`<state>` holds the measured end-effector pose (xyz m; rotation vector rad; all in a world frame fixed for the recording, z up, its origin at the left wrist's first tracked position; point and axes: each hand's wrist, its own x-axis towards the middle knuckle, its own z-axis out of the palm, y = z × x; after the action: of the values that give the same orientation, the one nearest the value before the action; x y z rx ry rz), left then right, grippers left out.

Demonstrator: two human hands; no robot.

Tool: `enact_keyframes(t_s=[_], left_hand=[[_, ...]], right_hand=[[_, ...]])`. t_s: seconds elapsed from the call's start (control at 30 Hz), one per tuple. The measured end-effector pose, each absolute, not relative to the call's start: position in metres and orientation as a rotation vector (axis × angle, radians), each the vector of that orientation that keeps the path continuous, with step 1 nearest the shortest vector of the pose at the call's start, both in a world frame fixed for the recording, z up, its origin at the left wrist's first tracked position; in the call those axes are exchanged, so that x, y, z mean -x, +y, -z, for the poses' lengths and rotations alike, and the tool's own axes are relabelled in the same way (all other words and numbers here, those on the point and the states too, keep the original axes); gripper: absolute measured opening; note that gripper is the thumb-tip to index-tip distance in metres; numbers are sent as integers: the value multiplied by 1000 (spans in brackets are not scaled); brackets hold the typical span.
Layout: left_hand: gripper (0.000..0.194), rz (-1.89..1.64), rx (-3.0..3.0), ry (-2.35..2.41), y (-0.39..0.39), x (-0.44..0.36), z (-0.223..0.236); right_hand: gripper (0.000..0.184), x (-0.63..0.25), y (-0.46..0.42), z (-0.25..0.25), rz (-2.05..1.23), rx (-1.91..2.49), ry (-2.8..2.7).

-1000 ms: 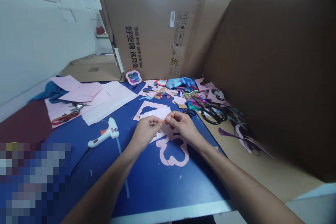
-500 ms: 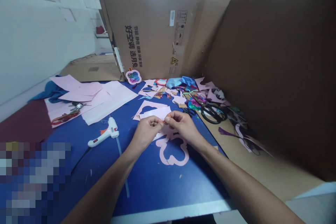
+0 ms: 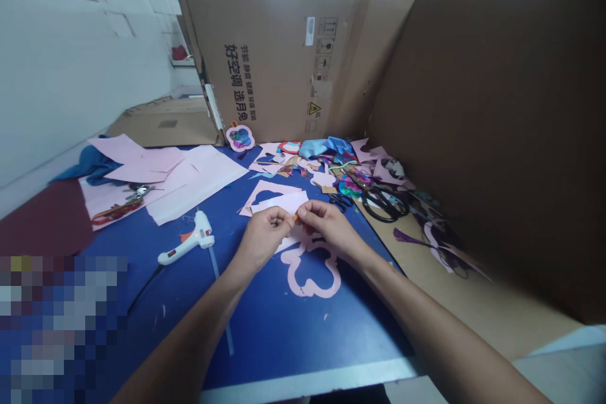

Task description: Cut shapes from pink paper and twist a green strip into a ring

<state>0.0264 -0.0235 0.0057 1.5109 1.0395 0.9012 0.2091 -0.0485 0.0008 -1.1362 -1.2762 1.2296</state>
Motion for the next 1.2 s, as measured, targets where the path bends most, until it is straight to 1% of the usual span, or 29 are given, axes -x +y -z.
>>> enact_keyframes(t_s=[0.23,0.47,0.57,0.73,0.83,1.0,1.07,1.2], left_hand=[[14,-893,-1513,1033,-25,-28,-4],[11,-937,-1586,1039,-21,-27,1],[12,-929,-1594,1060,-19,-26,4],[17,-919,-1575,1073,-20,-26,3],[17,-896,-1561,1047,-21,-27,1],[22,-897,-1553,1075,-20,-28,3],[20,-884,-1535,1071,-19,-29,6],[16,-874,-1545,1101,-18,-28,8]], right_hand=[[35,-205,-50,-1,-1206,1145,-1302],[25,-201,-52,0,-1215,1209,-1345],[23,-199,-55,0,-1184,1271,-1394],[21,-199,-58,2,-910,1285,-1577],[21,-200,-57,2,-827,1302,-1608],[17,-200,-58,-1,-612,1311,-1743],[19,-202,-57,0,-634,1324,-1714],[22,-204,-55,5,-806,1307,-1611]])
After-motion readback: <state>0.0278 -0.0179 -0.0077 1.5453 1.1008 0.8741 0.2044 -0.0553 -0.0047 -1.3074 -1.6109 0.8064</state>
